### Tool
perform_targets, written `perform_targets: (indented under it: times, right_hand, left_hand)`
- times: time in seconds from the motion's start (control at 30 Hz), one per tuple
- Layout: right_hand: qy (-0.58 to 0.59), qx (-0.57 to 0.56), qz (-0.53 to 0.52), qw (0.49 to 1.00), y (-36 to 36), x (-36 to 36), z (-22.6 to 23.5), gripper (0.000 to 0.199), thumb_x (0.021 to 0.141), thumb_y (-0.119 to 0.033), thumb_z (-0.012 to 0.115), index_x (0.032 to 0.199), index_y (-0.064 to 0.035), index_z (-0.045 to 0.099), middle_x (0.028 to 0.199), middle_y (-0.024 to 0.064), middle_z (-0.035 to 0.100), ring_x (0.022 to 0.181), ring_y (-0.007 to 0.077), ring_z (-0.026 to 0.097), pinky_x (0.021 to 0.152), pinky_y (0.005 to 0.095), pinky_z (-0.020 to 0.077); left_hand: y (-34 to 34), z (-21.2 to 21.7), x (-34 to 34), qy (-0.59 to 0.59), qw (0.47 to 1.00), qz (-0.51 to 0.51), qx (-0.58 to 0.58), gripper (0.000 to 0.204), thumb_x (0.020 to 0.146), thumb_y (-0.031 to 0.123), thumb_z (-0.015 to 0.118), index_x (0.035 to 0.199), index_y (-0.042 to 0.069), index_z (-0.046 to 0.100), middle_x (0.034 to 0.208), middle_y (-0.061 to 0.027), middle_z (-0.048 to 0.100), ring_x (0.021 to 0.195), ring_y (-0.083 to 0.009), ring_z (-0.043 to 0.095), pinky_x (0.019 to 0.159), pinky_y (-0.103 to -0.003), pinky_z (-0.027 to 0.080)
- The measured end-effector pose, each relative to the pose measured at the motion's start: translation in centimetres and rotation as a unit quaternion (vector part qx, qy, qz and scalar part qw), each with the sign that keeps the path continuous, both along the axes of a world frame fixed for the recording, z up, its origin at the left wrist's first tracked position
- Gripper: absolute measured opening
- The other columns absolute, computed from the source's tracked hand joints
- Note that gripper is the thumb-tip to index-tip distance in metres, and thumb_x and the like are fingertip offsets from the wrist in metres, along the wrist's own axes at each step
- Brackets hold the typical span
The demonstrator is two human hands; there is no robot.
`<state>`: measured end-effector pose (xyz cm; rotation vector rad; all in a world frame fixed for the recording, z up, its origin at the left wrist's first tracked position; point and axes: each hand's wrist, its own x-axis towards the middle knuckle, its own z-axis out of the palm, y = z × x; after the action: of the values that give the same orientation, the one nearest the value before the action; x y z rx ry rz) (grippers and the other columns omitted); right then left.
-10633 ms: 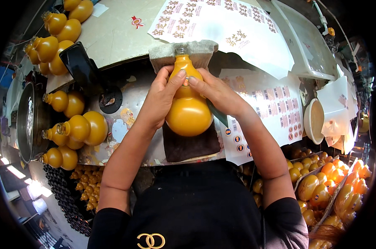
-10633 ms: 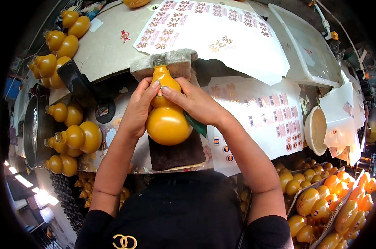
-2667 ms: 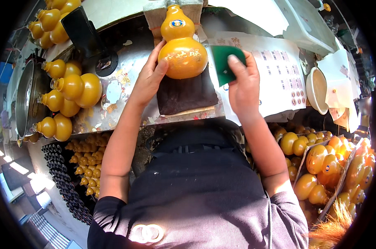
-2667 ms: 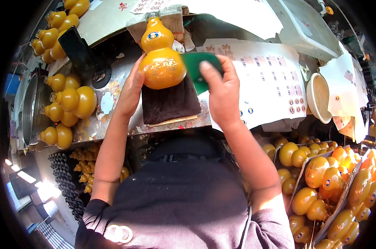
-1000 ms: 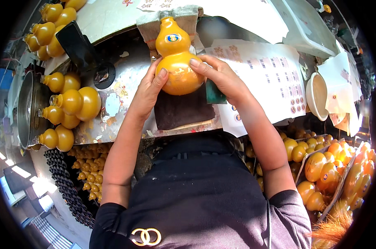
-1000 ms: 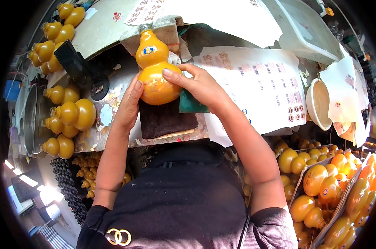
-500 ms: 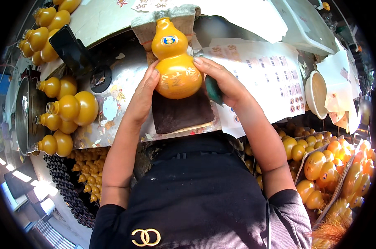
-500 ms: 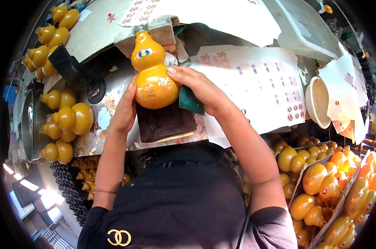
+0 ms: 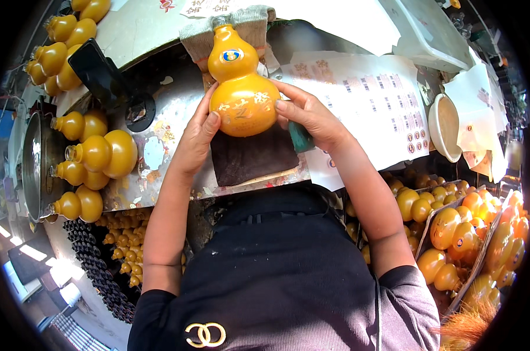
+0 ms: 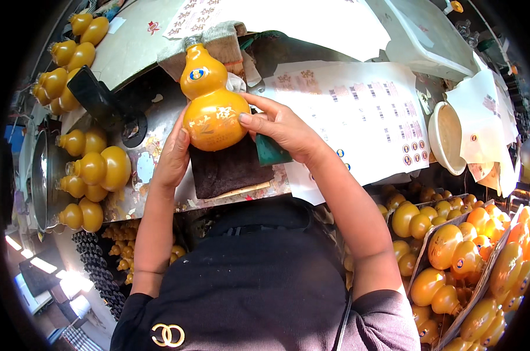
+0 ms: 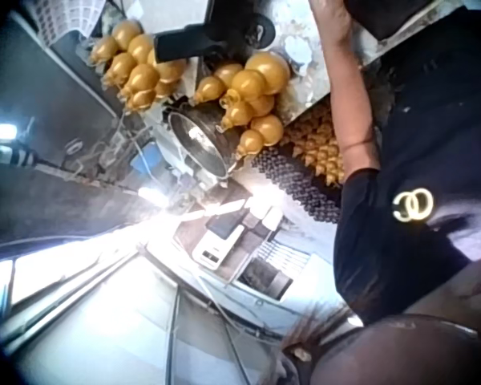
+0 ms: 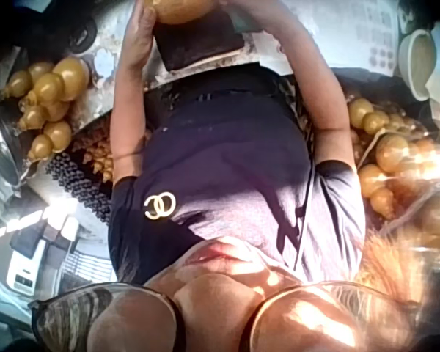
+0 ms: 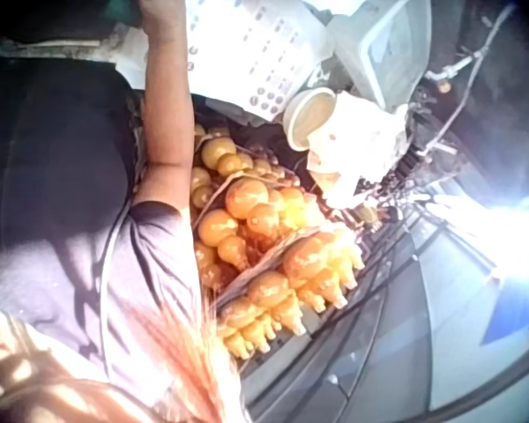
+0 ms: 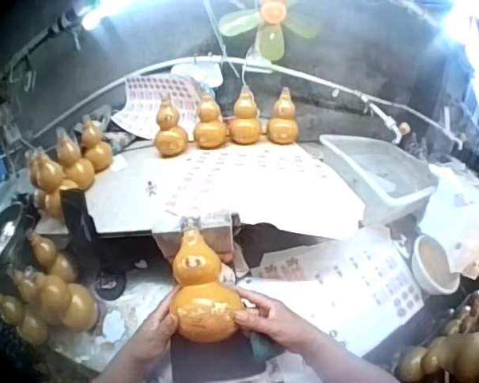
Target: The person picks up yellow gourds, wipes them with a green sponge, and applies small round stickers to each gourd. The person then places the labeled gourds into a metal bowl. The process is repeated for multiple gourds.
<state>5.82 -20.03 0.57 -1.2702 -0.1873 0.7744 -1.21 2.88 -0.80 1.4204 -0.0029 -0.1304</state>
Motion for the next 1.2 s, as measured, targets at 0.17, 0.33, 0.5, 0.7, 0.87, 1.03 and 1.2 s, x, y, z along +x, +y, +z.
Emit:
perform_targets:
  times: [0.17, 0.33, 0.5, 0.7, 0.87, 1.03, 1.2]
  right_hand:
    - [0.017, 0.019, 0.009, 1.0, -0.3, 0.0, 0.3, 0.077, 0.082, -0.035, 0.074, 0.142, -0.0009, 0.041, 0.086, 0.0001, 0.062, 0.08, 0.0074, 0.053, 0.079, 0.0224, 0.0435]
    - [0.018, 0.018, 0.004, 1.0, 0.0, 0.0, 0.1, 0.08, 0.081, -0.033, 0.076, 0.144, -0.0019, 0.037, 0.086, 0.0005, 0.06, 0.08, 0.0071, 0.053, 0.078, 0.0216, 0.0428]
    - [0.04, 0.04, 0.048, 0.997, -0.8, 0.4, 0.0, 0.083, 0.08, -0.037, 0.076, 0.143, -0.0003, 0.038, 0.087, 0.0003, 0.061, 0.082, 0.0073, 0.053, 0.078, 0.0217, 0.0427]
    - [-0.02, -0.034, 0.012, 0.999, 0.3, -0.1, 0.8, 0.079, 0.084, -0.042, 0.071, 0.143, -0.0011, 0.039, 0.083, -0.0012, 0.059, 0.082, 0.0068, 0.052, 0.078, 0.0215, 0.0428]
    - [-0.036, -0.021, 0.027, 0.999, -0.4, 0.0, 0.5, 0.073, 0.087, -0.042, 0.069, 0.141, -0.0019, 0.042, 0.082, -0.0019, 0.058, 0.082, 0.0068, 0.052, 0.078, 0.0216, 0.0428]
    - [-0.089, -0.072, 0.003, 0.993, 0.4, -0.4, 0.4, 0.068, 0.09, -0.042, 0.065, 0.141, -0.0031, 0.044, 0.081, -0.0019, 0.056, 0.079, 0.0073, 0.052, 0.078, 0.0217, 0.0429]
    - [-0.005, -0.059, 0.038, 0.998, -0.4, 0.1, 1.7, 0.07, 0.09, -0.051, 0.059, 0.137, -0.0002, 0.047, 0.092, 0.0026, 0.059, 0.088, 0.0085, 0.055, 0.082, 0.0224, 0.0432]
  left_hand:
    - [0.2, -0.3, 0.1, -0.009, 1.0, -0.007, 0.004, 0.087, 0.093, 0.056, 0.051, 0.15, 0.0, 0.018, 0.149, -0.0144, 0.032, 0.14, -0.0217, 0.028, 0.115, -0.033, 0.019]
    - [0.1, -0.3, 0.1, -0.014, 1.0, -0.014, -0.002, 0.086, 0.093, 0.055, 0.05, 0.15, 0.0, 0.017, 0.15, -0.0139, 0.031, 0.141, -0.0216, 0.027, 0.115, -0.033, 0.018]
    - [0.3, -0.3, 0.1, 0.005, 1.0, -0.001, -0.018, 0.083, 0.094, 0.052, 0.051, 0.15, 0.0, 0.018, 0.15, -0.0131, 0.031, 0.141, -0.0209, 0.026, 0.115, -0.033, 0.017]
    - [0.0, -0.2, -0.1, 0.002, 1.0, -0.001, -0.013, 0.086, 0.092, 0.053, 0.053, 0.15, 0.0, 0.018, 0.15, -0.0128, 0.031, 0.141, -0.021, 0.026, 0.115, -0.033, 0.017]
    - [0.1, -0.2, 0.0, 0.002, 1.0, 0.001, -0.007, 0.086, 0.092, 0.054, 0.053, 0.15, 0.0, 0.018, 0.15, -0.0136, 0.031, 0.141, -0.0213, 0.026, 0.115, -0.033, 0.017]
    - [0.2, -0.3, 0.1, -0.006, 1.0, -0.004, -0.008, 0.085, 0.093, 0.053, 0.051, 0.15, 0.0, 0.018, 0.15, -0.0138, 0.03, 0.141, -0.0214, 0.026, 0.115, -0.033, 0.016]
    - [0.7, 0.2, 0.3, 0.018, 0.999, 0.003, -0.04, 0.079, 0.096, 0.052, 0.047, 0.15, 0.001, 0.019, 0.149, -0.0135, 0.032, 0.14, -0.0209, 0.028, 0.115, -0.032, 0.018]
